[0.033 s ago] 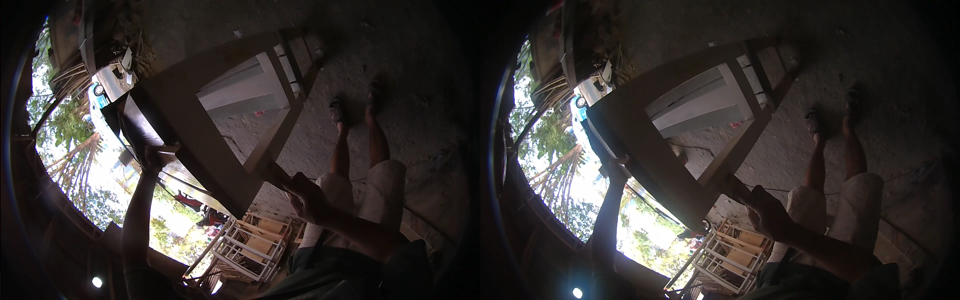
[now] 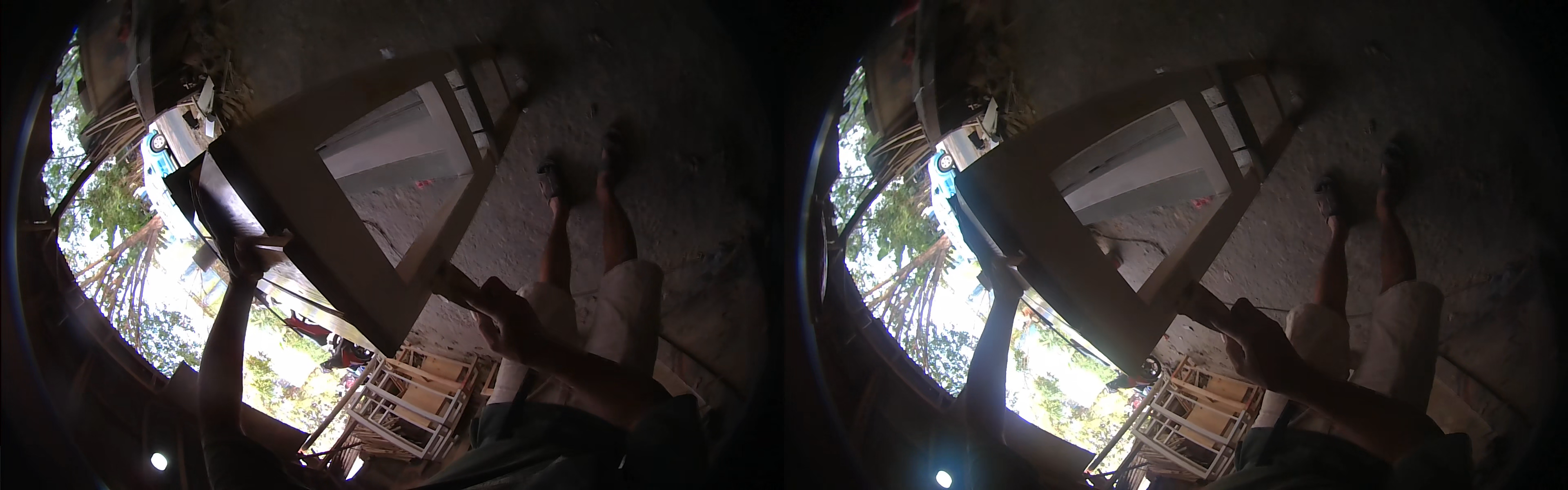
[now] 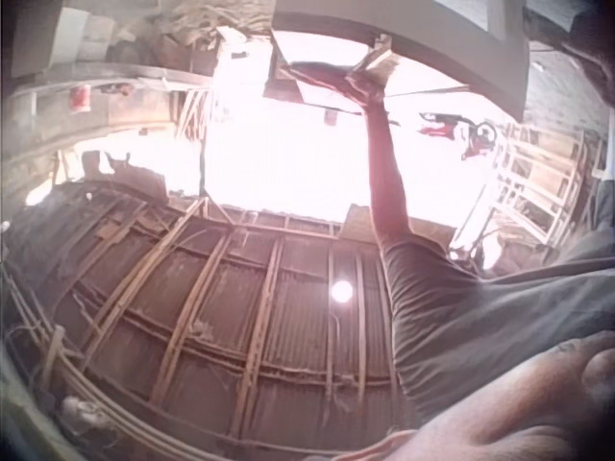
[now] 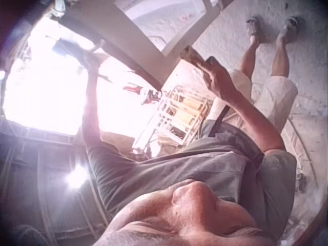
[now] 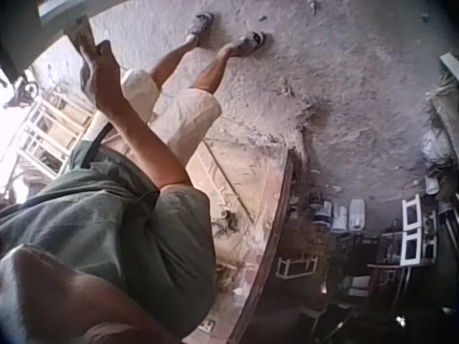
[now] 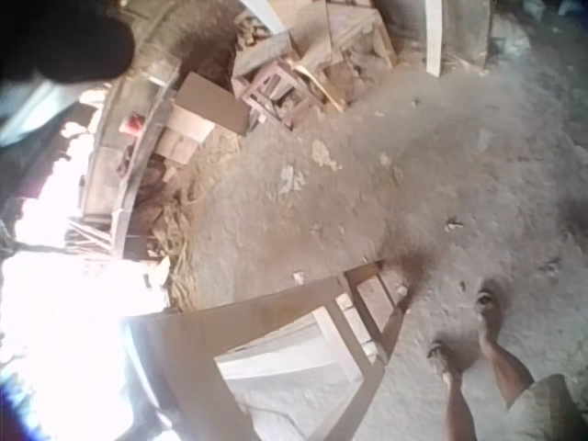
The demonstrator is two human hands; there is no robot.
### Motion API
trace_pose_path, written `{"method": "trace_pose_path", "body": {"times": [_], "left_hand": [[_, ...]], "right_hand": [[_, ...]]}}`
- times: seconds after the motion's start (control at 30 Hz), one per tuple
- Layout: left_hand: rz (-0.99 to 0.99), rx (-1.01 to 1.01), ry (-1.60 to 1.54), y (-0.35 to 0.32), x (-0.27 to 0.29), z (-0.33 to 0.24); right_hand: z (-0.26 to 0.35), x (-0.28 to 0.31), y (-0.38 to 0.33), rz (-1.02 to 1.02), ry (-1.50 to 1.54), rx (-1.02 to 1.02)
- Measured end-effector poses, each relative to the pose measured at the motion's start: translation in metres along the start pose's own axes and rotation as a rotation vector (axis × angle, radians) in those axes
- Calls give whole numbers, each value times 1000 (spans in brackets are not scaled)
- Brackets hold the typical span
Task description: The person sands the wooden and painted surfaces of a table with sandpaper, then dips a small wood piece into a container and applies a substance to the frame's joints and edges.
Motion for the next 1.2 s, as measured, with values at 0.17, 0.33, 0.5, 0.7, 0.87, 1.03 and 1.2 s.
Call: {"method": "trace_pose_path", "body": {"times": [0.17, 0.33, 0.5, 0.7, 0.87, 1.03, 1.2], "left_hand": [[-47, 5, 164, 18, 3, 4], [-85, 7, 194, 9, 7, 3], [-84, 14, 201, 14, 10, 1], [-86, 32, 187, 11, 7, 7], [-78, 46, 186, 17, 10, 10], [-94, 66, 179, 11, 14, 11], [-101, 81, 158, 20, 14, 12]], "right_hand": [[-7, -5, 23, -115, 15, 104], [-20, 4, -1, 32, -63, -37], [-45, -9, 27, -121, -9, -48], [-50, -9, 6, -100, -62, 9], [-30, -17, 20, -161, 65, 3], [-31, -13, -11, -33, 11, -79], [-23, 47, 56, 173, 202, -498]]}}
Point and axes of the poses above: each hand's wrist, its own y-axis towards the middle knuckle, its own x-axis out of the back of the hand, z = x × y, the point moved 4 cm from there along y, towards the middle knuckle, and after that the axes turned 6 degrees about -y, right-handed, at the moved point
